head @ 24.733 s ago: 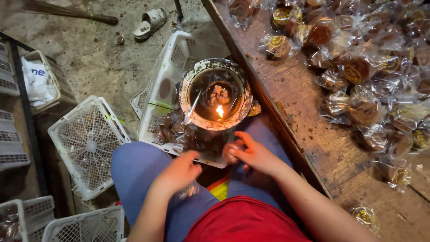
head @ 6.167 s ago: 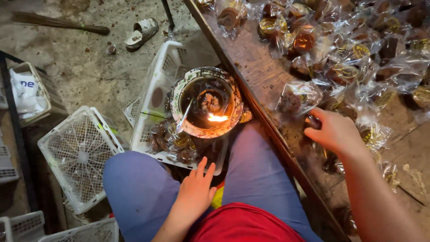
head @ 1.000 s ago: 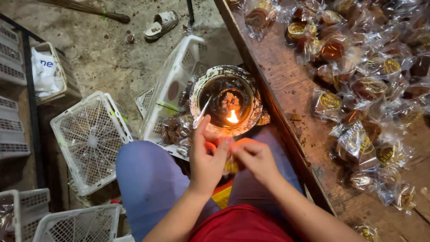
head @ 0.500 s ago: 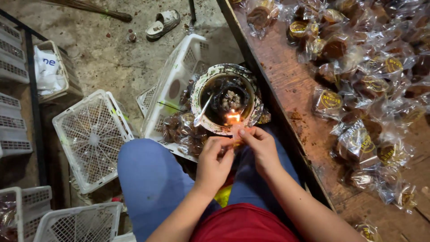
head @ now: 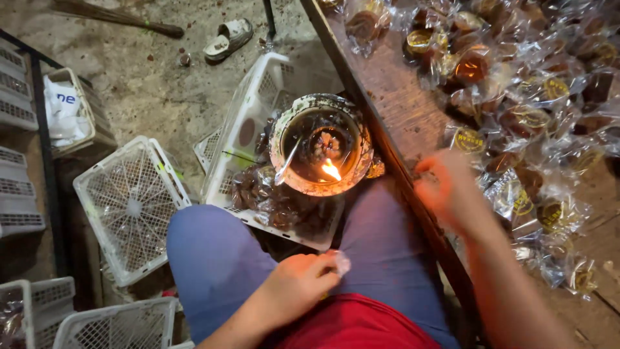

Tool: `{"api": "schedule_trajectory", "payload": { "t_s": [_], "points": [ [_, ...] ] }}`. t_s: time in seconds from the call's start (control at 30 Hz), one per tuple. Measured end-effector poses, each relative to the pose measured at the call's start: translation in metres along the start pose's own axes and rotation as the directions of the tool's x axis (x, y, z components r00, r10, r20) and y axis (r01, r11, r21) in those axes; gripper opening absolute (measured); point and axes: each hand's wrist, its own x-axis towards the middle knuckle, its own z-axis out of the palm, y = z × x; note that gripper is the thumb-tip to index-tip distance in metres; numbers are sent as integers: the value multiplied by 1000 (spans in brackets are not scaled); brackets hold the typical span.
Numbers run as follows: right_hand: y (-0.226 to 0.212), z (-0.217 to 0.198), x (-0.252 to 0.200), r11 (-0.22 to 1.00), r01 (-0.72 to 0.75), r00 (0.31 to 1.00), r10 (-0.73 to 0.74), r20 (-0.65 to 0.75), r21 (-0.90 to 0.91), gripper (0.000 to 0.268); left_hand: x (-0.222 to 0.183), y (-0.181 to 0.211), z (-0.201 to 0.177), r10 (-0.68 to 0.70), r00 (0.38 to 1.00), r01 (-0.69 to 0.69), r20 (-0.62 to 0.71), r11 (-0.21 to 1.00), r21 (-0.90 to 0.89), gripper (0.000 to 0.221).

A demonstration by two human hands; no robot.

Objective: Sealing plastic bags by melting the edges over an open flame from an oil lamp

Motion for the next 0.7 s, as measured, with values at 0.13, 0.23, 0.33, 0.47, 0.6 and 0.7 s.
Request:
{"api": "schedule_trajectory", "payload": {
  "t_s": [0.13,0.23,0.33,0.47,0.6,0.7],
  "points": [
    [29,-46,-5,848,-290,945,327,8,-443,70,-23,-36,6,-326,907,184,267,876,445,57],
    [26,-51,-3,813,-443,892,441,-98,-377,21,-21,-39,8,-247,968,195,52,864,465,50],
    [7,-43,-24,953,-302,893,295,-341,36,35,3,-14,-6,-16,981,52,-194,981,185,31],
    [-97,-20,-41,657,-204,890,434,-143,726,22,39,26,0,18,919,-9,-394,1000,25,22],
    [-139,16,-64,676,-137,966,253,-53,724,32,60,35,2,73,876,-39,-477,996,81,38],
    [-158,27,-67,711,35,987,87,-137,702,33,69,31,-9,-80,810,17,-581,993,-114,11]
  ]
}}
